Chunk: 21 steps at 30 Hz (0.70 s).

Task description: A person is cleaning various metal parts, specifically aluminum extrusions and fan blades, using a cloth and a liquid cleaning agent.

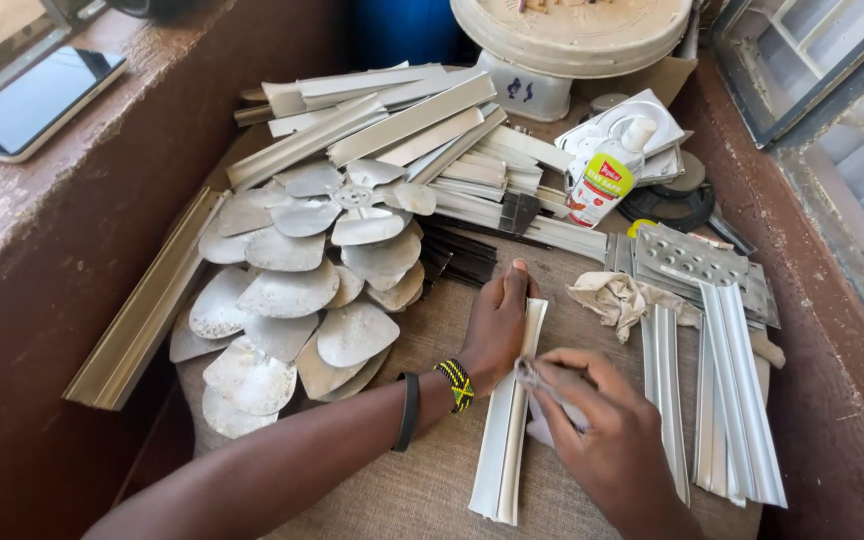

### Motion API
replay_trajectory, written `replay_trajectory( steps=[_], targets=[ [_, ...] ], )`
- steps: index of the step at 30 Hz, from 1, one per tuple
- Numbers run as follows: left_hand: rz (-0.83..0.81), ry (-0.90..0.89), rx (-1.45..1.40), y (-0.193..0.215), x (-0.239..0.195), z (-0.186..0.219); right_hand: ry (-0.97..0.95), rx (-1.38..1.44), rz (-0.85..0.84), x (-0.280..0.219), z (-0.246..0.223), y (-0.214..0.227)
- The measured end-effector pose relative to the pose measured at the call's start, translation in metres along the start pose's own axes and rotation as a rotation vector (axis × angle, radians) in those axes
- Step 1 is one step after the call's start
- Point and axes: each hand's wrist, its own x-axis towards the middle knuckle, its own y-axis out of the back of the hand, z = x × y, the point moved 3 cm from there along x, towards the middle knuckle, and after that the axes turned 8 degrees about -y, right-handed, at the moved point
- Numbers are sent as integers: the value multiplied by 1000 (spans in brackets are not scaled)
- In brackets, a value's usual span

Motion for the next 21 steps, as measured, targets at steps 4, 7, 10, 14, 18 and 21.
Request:
replay_trajectory(
  steps=[4, 7, 10, 14, 18, 21],
  targets=[
    [-19, -19, 71, -7, 12, -7, 13, 27, -29, 19, 10, 8],
    [69, 22, 148, -7, 29, -6, -58, -21, -21, 35, 29, -1],
    [60, -35, 216, -3, 32, -4, -154, -13, -18, 32, 34, -15],
    [17, -74, 239, 1, 30, 0, -55, 40, 7, 25, 14, -8],
    [-62, -78, 171, 4, 38, -17, -126, 90, 28, 42, 25, 0],
    [-59, -80, 109, 3, 33, -7, -124, 120, 18, 56, 27, -1]
  ],
)
